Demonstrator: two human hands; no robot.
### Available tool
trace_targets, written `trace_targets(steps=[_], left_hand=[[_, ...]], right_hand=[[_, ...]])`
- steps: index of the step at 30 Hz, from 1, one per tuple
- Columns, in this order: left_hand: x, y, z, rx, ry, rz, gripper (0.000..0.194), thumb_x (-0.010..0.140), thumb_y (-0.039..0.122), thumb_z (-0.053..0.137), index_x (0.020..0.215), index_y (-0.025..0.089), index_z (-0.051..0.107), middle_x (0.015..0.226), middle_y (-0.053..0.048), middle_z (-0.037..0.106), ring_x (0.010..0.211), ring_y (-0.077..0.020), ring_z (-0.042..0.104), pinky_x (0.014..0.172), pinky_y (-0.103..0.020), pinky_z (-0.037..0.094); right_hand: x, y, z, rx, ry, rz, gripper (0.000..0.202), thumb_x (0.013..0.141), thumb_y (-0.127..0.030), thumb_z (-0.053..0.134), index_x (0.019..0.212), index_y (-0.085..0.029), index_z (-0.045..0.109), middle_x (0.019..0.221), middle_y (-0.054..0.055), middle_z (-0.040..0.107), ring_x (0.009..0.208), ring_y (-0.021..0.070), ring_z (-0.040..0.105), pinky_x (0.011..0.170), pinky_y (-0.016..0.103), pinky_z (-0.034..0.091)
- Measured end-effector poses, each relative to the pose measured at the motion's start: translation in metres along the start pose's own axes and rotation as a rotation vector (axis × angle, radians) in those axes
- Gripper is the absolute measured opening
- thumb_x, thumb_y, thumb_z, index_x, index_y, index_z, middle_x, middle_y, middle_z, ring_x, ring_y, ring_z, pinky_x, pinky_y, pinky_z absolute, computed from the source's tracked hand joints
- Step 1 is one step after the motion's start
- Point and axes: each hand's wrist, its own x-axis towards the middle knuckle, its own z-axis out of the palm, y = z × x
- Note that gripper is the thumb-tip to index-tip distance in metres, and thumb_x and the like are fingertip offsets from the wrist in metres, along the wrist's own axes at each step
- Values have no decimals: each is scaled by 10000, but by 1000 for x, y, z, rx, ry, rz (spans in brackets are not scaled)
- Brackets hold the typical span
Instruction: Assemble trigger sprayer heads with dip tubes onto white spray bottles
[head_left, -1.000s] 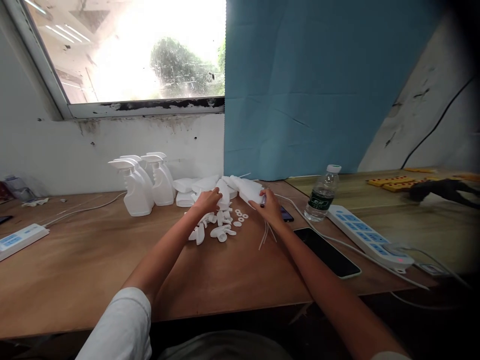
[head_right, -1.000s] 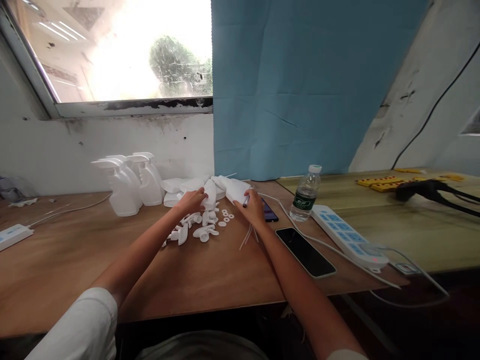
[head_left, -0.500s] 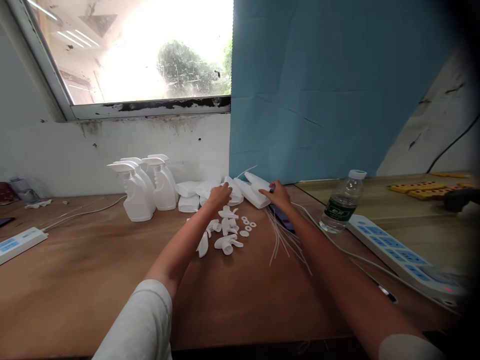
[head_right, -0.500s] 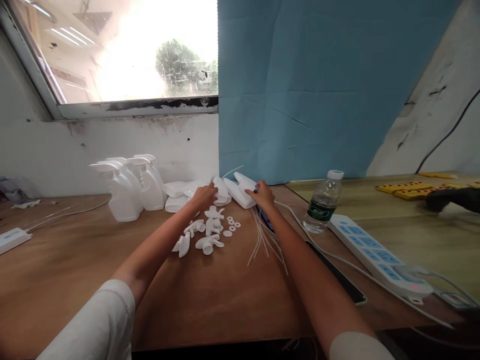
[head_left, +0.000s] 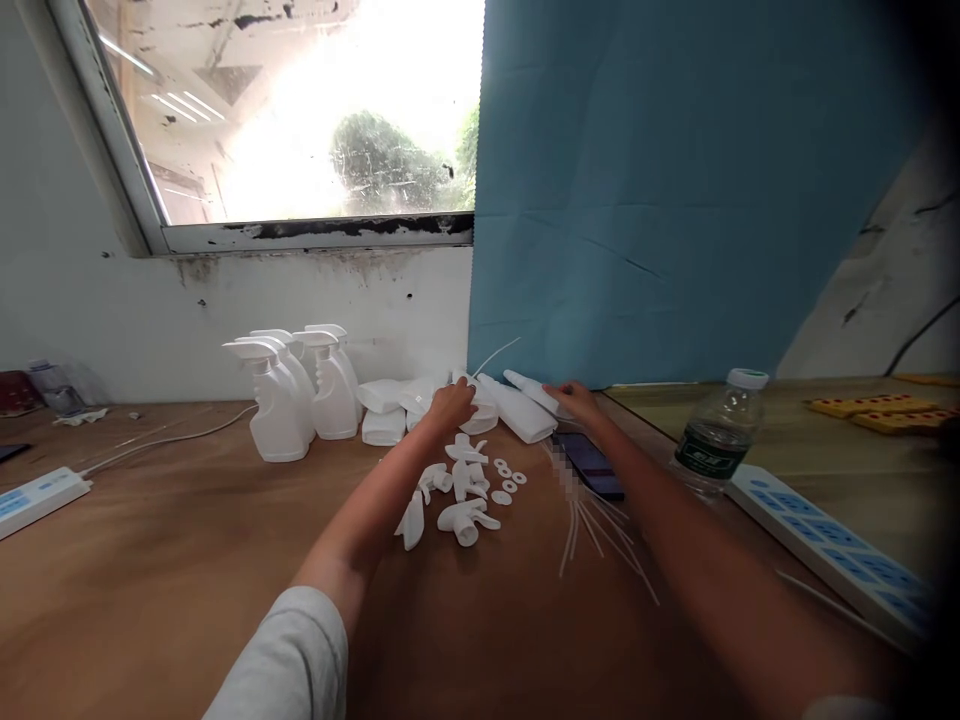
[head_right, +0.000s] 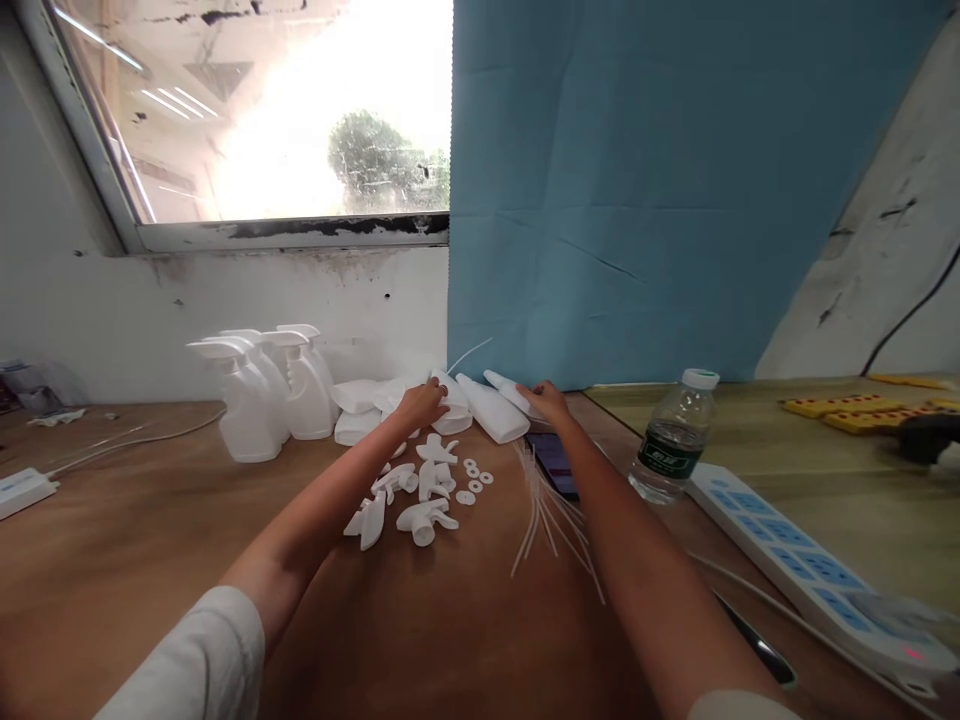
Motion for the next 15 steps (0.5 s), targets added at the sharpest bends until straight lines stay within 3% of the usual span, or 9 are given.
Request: trace_targets(steps=[3, 5, 8, 11, 12, 15], left_hand=[[-4, 6, -12, -76, 70, -9, 285, 911, 311, 531, 1163, 185, 569, 1232, -120, 536, 977, -243, 632, 836, -373, 502], [-11, 10, -21, -253, 161, -6, 259, 902, 316, 543, 1123, 187, 583, 1153, -95, 569, 926, -212, 628, 848, -356, 501], [-33, 17, -35, -731, 254, -31, 208, 868, 315, 588, 1024, 177, 588, 973, -57, 595, 759, -145, 598, 754, -300, 515], [-68, 25, -41, -1259, 156, -92, 324, 869, 416, 581, 1085, 196, 482, 975, -50, 572, 619, -91, 537, 515, -220, 461], [-81, 29, -42, -1403, 114, -113, 393, 862, 466, 582, 1123, 220, 423, 997, -47, 561, 599, -83, 528, 462, -200, 428], [-120, 42, -39, -1656, 26, -194, 537, 834, 583, 579, 1176, 301, 276, 1039, -22, 528, 546, -67, 518, 394, -178, 387]], right_hand=[[-3, 1, -5, 26, 12, -10, 307, 738, -488, 607, 636, -228, 479, 685, 54, 600, 707, 244, 570, 647, 344, 427], [-8, -1, -10, 51, 34, -30, 280, 783, -475, 542, 669, -222, 509, 754, 88, 638, 774, 273, 594, 693, 366, 445], [-25, -9, -16, 87, 81, -79, 271, 842, -457, 450, 815, -212, 564, 942, 129, 676, 928, 301, 607, 801, 396, 450], [-64, -29, -19, 178, 83, -160, 298, 855, -487, 448, 928, -227, 573, 981, 101, 694, 965, 273, 618, 857, 384, 450], [-81, -38, -20, 286, 34, -203, 309, 852, -506, 467, 915, -224, 578, 909, 91, 702, 917, 260, 633, 848, 376, 458], [-145, -71, -21, 637, -325, -258, 371, 858, -571, 496, 859, -217, 606, 712, 38, 673, 707, 208, 634, 737, 344, 488]])
